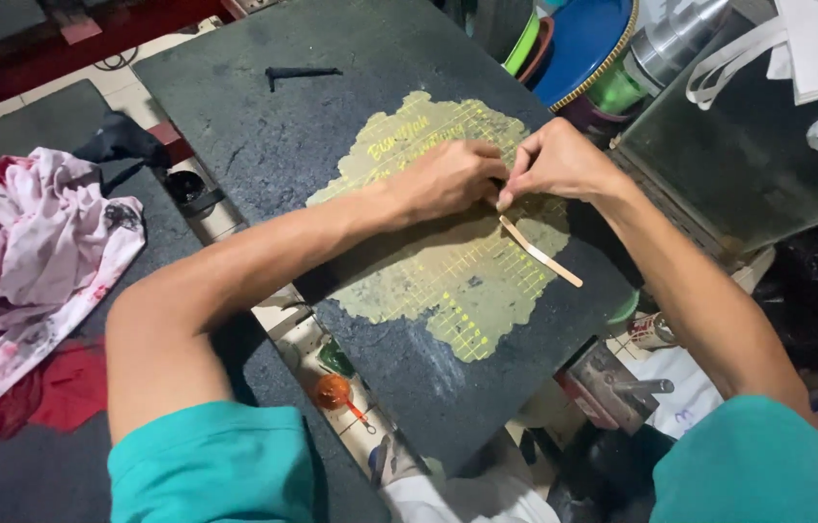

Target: Weeding a vinyl stencil by picking out small pieces of excess material using a tool and adhesive putty.

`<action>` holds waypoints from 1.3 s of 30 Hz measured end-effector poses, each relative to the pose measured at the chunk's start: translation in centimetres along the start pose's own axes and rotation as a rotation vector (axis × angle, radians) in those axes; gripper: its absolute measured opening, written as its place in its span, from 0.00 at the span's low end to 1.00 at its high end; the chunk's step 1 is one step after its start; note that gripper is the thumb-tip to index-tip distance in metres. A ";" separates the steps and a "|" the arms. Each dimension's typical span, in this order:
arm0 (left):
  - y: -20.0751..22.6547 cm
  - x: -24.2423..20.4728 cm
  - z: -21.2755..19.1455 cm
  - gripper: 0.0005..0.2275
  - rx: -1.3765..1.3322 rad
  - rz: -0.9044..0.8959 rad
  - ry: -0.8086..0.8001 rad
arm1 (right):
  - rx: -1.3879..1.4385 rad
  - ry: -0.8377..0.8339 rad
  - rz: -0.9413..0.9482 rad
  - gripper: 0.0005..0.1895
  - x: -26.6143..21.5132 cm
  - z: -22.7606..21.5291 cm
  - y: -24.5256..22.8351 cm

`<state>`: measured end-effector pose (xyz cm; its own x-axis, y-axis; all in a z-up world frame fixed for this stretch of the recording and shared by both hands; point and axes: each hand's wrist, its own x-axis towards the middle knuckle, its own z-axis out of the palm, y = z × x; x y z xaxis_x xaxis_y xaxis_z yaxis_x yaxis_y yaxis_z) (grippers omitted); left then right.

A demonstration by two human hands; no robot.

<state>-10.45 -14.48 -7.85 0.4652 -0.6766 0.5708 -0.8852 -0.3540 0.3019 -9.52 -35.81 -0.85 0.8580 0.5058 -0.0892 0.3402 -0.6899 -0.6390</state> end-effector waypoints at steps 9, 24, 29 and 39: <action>5.8 -1.6 -7.9 0.30 0.218 -0.346 -0.329 | -0.052 0.000 -0.117 0.14 -2.9 -1.8 -2.4; 0.5 -15.9 -16.2 0.16 0.408 -0.135 -0.218 | -0.293 0.147 -0.440 0.10 -6.5 -2.0 -8.6; -0.1 -15.8 -16.0 0.12 0.463 -0.089 -0.259 | -0.393 0.079 -0.553 0.07 -6.0 -0.7 -10.9; -1.6 -16.6 -15.0 0.11 0.453 0.008 -0.109 | -0.479 -0.371 -0.459 0.11 -3.9 8.2 -16.9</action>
<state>-16.70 7.02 -6.35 0.4770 -0.7354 0.4812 -0.8117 -0.5786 -0.0796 -21.74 -21.87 4.06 0.4331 0.8789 -0.1998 0.8343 -0.4748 -0.2803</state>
